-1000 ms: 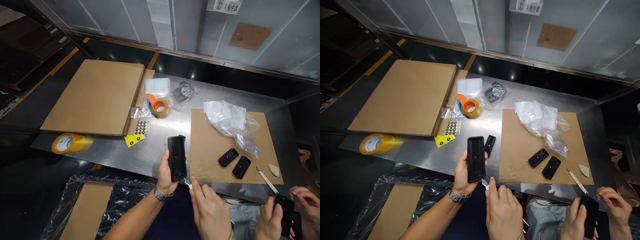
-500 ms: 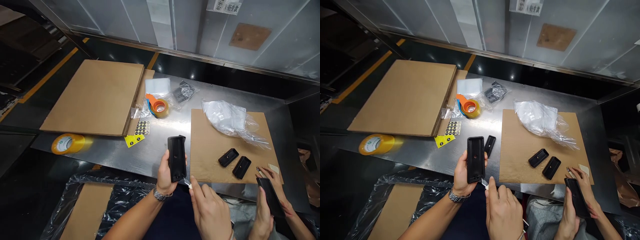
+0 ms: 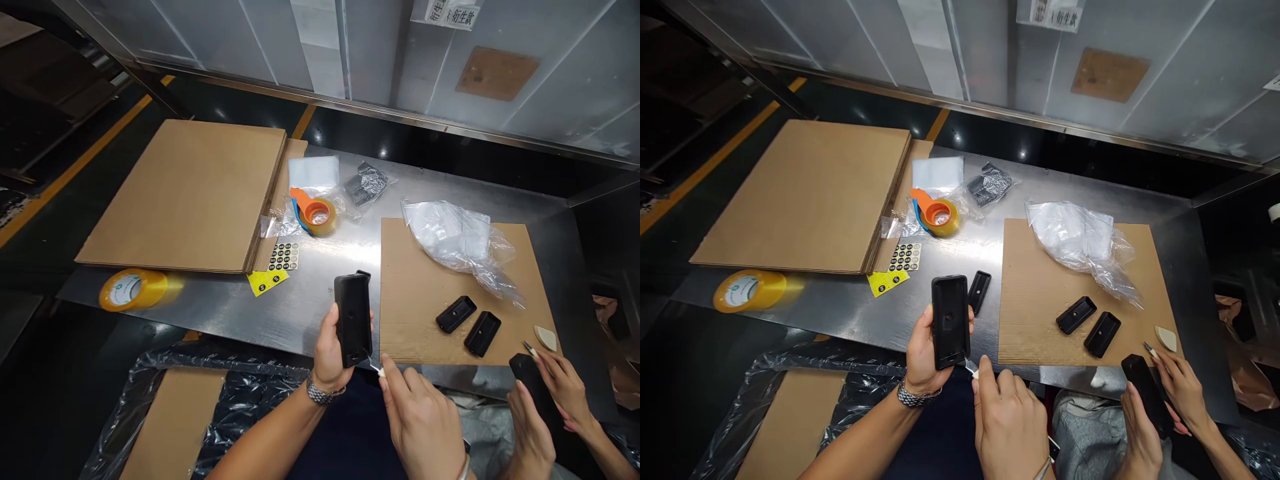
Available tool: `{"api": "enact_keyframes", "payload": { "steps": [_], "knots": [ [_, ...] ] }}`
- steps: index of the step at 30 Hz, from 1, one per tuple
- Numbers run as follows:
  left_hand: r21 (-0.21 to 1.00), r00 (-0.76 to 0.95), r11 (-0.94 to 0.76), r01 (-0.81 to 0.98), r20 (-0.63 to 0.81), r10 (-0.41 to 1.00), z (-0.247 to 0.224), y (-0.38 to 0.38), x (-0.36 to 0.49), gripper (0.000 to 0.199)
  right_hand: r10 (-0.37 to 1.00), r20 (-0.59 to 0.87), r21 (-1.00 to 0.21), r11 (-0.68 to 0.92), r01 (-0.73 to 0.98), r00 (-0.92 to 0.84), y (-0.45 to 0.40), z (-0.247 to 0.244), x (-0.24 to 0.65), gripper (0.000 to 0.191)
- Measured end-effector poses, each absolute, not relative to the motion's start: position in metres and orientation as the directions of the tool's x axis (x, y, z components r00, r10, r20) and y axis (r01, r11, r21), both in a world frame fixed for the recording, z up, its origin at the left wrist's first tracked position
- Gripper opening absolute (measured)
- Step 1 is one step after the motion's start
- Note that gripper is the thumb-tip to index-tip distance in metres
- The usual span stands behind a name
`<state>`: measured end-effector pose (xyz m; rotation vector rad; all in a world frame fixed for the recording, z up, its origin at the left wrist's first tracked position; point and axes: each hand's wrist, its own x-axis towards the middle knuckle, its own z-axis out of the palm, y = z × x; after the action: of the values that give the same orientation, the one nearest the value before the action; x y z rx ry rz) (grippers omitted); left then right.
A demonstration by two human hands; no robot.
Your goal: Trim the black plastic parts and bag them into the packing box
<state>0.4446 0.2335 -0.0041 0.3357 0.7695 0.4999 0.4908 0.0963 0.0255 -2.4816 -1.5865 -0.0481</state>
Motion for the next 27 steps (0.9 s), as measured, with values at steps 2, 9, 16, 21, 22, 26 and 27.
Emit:
{"api": "enact_keyframes", "payload": {
  "steps": [2,9,16,21,22,26,27],
  "knots": [
    [0.456,0.604,0.839,-0.298,-0.59,0.536,-0.005,0.234,0.445,0.04,0.895,0.123,-0.101,-0.418,0.903,0.429,0.096,0.025,0.49,0.032],
    [0.426,0.596,0.88,-0.21,-0.658,0.461,-0.005,0.239,0.446,0.036,0.888,0.155,0.027,-0.443,0.896,0.434,0.101,0.027,0.483,0.032],
    [0.397,0.617,0.911,-0.114,-0.69,0.378,-0.005,0.244,0.448,0.033,0.889,0.177,-0.104,-0.409,0.906,0.422,0.102,0.03,0.493,0.034],
    [0.395,0.666,0.913,-0.099,-0.655,0.356,-0.004,0.245,0.45,0.035,0.877,0.108,-0.243,-0.434,0.868,0.469,0.101,0.031,0.5,0.037],
    [0.398,0.671,0.913,-0.093,-0.652,0.353,-0.003,0.245,0.45,0.036,0.877,0.087,-0.244,-0.441,0.864,0.472,0.101,0.031,0.501,0.039],
    [0.41,0.674,0.91,-0.063,-0.655,0.342,-0.003,0.243,0.45,0.035,0.889,0.021,-0.163,-0.448,0.879,0.457,0.102,0.03,0.502,0.039],
    [0.414,0.673,0.908,-0.057,-0.656,0.342,-0.003,0.243,0.45,0.035,0.89,0.007,-0.142,-0.45,0.882,0.455,0.102,0.03,0.502,0.039]
  ]
}}
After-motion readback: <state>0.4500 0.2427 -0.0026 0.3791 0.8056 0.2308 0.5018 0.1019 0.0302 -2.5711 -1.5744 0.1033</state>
